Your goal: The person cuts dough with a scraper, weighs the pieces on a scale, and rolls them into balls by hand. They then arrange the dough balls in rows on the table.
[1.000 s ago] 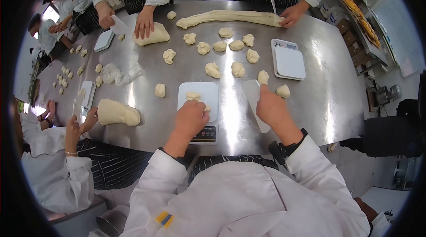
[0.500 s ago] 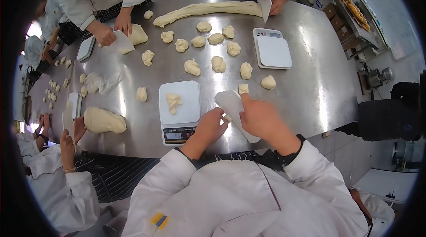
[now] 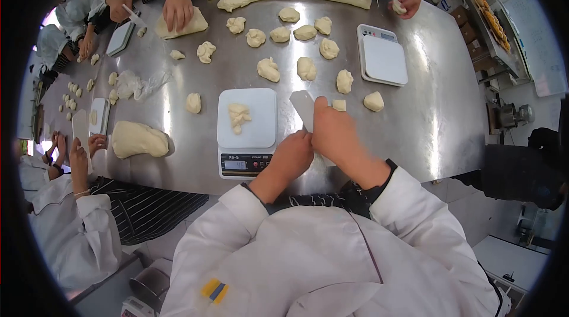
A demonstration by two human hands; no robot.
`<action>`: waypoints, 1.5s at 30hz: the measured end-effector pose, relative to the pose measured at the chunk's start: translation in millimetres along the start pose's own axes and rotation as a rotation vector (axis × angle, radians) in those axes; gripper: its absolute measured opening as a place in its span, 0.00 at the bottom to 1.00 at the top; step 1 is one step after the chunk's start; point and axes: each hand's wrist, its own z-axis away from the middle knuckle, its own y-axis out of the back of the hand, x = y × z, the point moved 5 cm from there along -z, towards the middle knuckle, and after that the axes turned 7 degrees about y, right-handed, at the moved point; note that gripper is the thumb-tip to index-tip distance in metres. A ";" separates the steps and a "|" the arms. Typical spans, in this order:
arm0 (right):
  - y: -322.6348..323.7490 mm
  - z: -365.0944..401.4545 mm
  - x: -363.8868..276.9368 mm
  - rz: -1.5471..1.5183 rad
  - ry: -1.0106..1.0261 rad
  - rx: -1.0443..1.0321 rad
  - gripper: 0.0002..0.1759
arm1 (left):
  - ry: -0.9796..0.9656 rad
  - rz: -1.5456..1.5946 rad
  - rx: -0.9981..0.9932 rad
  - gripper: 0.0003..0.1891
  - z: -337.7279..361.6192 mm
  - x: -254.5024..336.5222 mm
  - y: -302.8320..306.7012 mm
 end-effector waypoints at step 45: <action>12.5 6.1 27.2 0.029 -0.119 0.023 0.17 | -0.004 -0.325 0.353 0.10 27.4 -31.3 110.8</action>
